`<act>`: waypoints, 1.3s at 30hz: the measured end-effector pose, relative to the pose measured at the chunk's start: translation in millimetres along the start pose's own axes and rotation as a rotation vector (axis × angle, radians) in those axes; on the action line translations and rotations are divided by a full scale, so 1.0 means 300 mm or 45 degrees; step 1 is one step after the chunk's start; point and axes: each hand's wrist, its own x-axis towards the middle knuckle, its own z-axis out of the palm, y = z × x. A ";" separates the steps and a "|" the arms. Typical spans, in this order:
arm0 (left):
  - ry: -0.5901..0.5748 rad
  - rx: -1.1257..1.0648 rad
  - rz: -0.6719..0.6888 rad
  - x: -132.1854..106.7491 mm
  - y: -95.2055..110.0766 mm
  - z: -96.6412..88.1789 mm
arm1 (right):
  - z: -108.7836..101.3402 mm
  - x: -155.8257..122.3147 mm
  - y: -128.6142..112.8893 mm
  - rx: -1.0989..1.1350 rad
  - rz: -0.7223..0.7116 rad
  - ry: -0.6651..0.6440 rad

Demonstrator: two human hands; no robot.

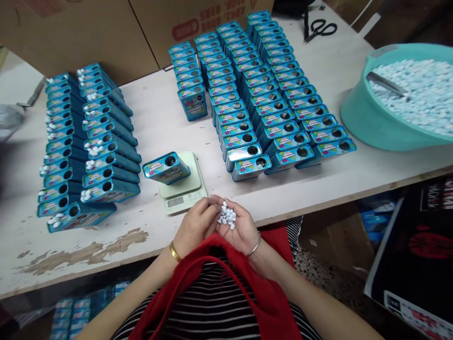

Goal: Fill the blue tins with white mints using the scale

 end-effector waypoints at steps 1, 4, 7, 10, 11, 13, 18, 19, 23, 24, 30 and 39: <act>0.009 -0.017 -0.011 -0.002 -0.001 -0.003 | 0.001 0.001 0.001 0.001 -0.010 -0.002; 0.034 -0.061 -0.012 -0.011 -0.005 -0.004 | 0.009 0.001 0.002 0.029 -0.005 0.025; 0.058 -0.091 0.009 -0.016 -0.010 0.002 | 0.017 0.003 0.002 0.047 0.026 0.030; 0.112 -0.121 0.048 -0.016 -0.010 -0.009 | 0.024 0.011 0.004 0.052 0.018 -0.009; 0.147 -0.141 0.068 -0.013 -0.009 -0.021 | 0.028 0.014 0.005 0.053 0.009 -0.021; 0.252 -0.153 0.098 -0.001 -0.011 -0.066 | 0.038 0.020 0.006 0.053 -0.012 -0.043; 0.716 0.127 0.106 0.085 -0.060 -0.243 | 0.065 0.024 0.007 0.037 0.000 -0.036; 0.776 0.184 0.107 0.106 -0.077 -0.274 | 0.066 0.024 0.006 0.037 0.002 -0.028; 0.811 0.282 0.100 0.147 -0.135 -0.351 | 0.054 0.026 -0.002 0.035 0.005 -0.022; 0.827 0.277 0.088 0.142 -0.141 -0.359 | 0.048 0.027 -0.005 0.031 0.009 -0.028; 0.787 0.172 0.023 0.032 -0.093 -0.295 | 0.022 0.028 -0.003 0.021 0.078 -0.118; 0.127 0.283 0.045 -0.065 0.033 0.008 | -0.033 0.011 0.039 0.010 0.168 -0.206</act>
